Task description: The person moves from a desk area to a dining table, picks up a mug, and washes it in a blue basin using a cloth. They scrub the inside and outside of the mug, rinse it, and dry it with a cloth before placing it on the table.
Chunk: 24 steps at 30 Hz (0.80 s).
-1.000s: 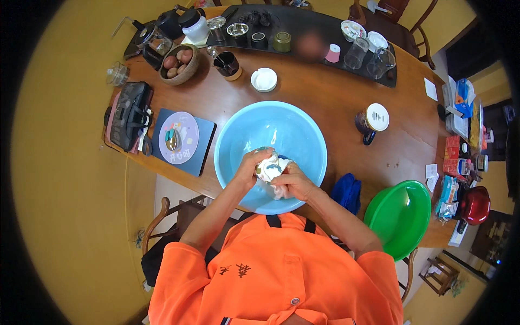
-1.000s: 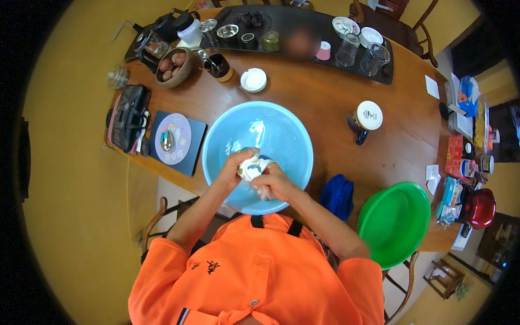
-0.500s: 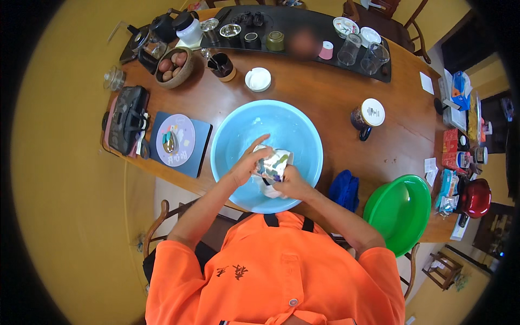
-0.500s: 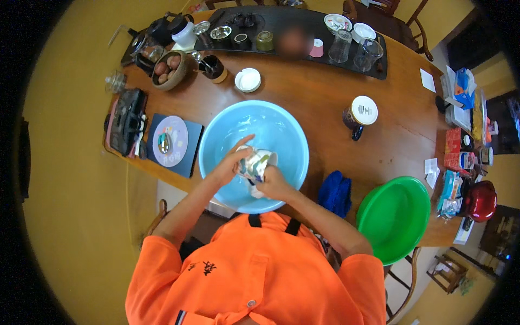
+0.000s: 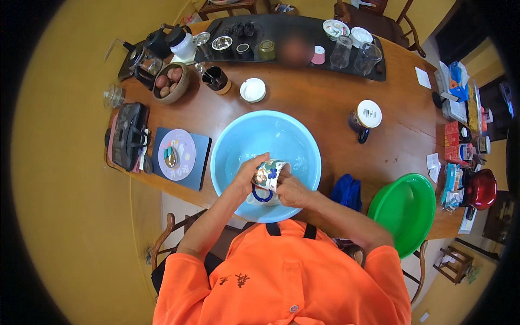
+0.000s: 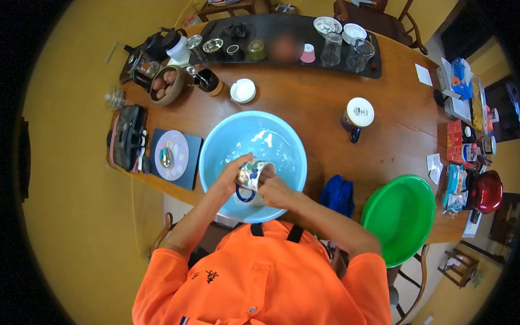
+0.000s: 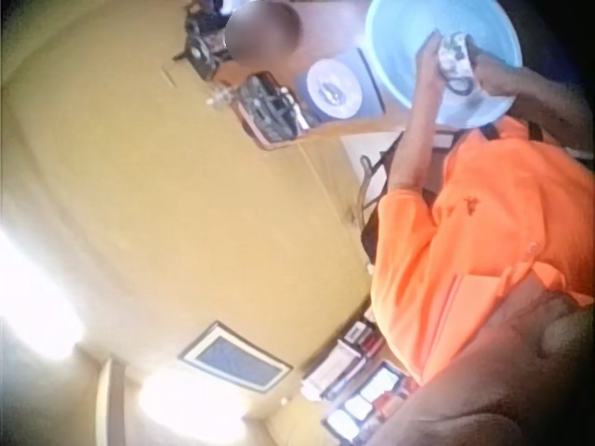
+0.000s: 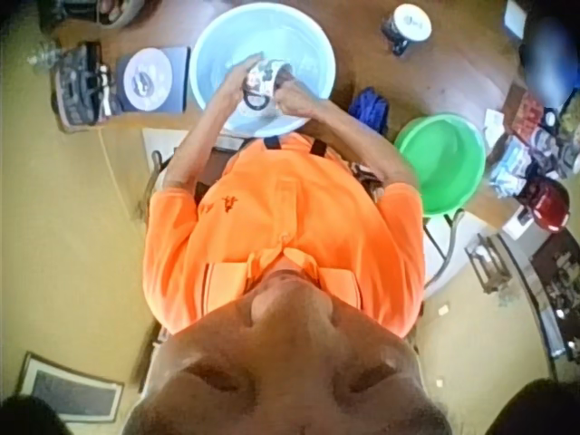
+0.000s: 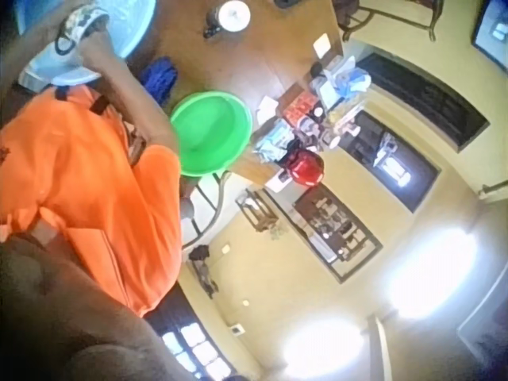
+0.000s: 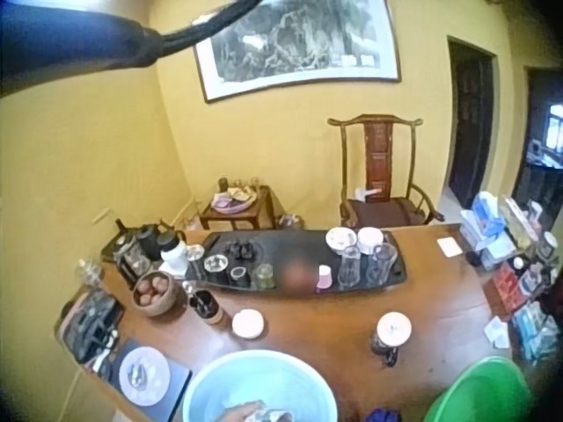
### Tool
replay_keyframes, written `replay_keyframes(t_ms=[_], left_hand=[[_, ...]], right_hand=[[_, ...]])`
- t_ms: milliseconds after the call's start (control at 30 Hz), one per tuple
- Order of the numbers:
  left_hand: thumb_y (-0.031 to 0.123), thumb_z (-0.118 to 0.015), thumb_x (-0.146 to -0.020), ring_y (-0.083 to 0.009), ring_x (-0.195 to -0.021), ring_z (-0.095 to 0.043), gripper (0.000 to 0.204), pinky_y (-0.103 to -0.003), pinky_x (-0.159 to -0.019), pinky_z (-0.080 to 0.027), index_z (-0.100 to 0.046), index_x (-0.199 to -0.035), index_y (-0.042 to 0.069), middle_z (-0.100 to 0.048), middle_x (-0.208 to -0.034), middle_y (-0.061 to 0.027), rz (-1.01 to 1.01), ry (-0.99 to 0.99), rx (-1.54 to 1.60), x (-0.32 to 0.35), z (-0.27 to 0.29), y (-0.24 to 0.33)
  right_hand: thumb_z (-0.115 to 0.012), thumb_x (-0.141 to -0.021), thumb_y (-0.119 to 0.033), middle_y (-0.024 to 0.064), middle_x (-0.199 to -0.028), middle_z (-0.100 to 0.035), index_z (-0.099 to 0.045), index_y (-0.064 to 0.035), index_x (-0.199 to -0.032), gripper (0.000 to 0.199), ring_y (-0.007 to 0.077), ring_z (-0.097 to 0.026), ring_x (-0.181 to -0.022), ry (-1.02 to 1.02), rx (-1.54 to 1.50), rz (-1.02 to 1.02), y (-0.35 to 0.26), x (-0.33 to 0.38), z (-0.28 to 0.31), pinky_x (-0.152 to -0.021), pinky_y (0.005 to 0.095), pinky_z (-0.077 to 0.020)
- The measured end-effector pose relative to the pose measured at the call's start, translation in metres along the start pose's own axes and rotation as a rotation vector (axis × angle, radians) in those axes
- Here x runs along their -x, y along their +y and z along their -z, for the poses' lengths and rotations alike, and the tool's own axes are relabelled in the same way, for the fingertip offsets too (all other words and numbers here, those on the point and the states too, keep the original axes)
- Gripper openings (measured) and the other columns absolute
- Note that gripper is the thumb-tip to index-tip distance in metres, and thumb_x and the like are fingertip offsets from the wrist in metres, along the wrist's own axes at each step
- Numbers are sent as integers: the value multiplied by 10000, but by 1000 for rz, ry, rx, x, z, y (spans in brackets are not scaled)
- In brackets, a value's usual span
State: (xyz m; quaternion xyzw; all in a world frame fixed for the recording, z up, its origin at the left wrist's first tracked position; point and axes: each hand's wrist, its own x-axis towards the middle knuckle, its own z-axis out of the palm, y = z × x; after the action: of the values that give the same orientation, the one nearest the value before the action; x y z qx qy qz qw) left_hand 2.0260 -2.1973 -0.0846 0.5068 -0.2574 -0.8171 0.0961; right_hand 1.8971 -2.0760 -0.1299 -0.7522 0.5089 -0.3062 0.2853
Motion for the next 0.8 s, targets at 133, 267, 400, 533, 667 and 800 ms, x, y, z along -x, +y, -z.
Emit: replay_keyframes(t_ms=[133, 267, 400, 533, 667, 800], left_hand=[[422, -523, -911, -165, -943, -614, 482, -304, -787, -517, -510, -1213, 46, -612, -1041, -75, -23, -15, -173, 11, -7, 8], [384, -585, -879, -149, -1046, -530, 638, -280, -888, -456, -345, -1399, 104, -529, -1147, -88, -530, -118, -271, 18, -1, -7], [132, -702, -793, -151, -946, -588, 595, -275, -800, -499, -437, -1323, 81, -587, -1080, -104, -700, -170, -246, 10, 7, -17], [131, -710, -781, -154, -793, -637, 428, -275, -684, -528, -552, -1171, 48, -640, -935, -85, -359, -13, -10, -2, 10, -13], [292, -703, -805, -185, -723, -662, 300, -298, -616, -531, -621, -996, 77, -664, -891, -102, -47, 52, 116, -13, 26, -18], [405, -673, -806, -206, -782, -667, 452, -369, -635, -556, -594, -1072, 48, -665, -917, -102, -38, 89, 123, -3, 40, -5]], right_hand=[[-523, -668, 51, 192, -1105, -602, -626, 7, -1037, 386, 347, -599, -951, 232, -486, -248, -9, -6, 0, -814, 387, -482], [-591, -698, 7, 79, -824, -647, -620, 38, -996, 302, 132, -612, -718, 190, -1254, -581, -3, -13, 20, -614, 264, -489], [-602, -713, -13, 75, -825, -637, -609, 46, -995, 289, 130, -613, -689, 77, -1325, -621, -8, -18, 28, -580, 254, -487], [-563, -683, -2, 166, -982, -630, -601, 39, -1067, 389, 276, -588, -960, 42, -685, -270, -10, -13, 15, -824, 362, -479], [-610, -636, -16, 175, -1094, -596, -624, 3, -1087, 452, 343, -495, -1097, -54, 274, 198, 3, -11, 18, -940, 426, -401], [-596, -654, 4, 159, -1179, -529, -639, -12, -1038, 386, 334, -478, -1084, 40, 320, 62, 11, -11, 21, -890, 438, -415]])
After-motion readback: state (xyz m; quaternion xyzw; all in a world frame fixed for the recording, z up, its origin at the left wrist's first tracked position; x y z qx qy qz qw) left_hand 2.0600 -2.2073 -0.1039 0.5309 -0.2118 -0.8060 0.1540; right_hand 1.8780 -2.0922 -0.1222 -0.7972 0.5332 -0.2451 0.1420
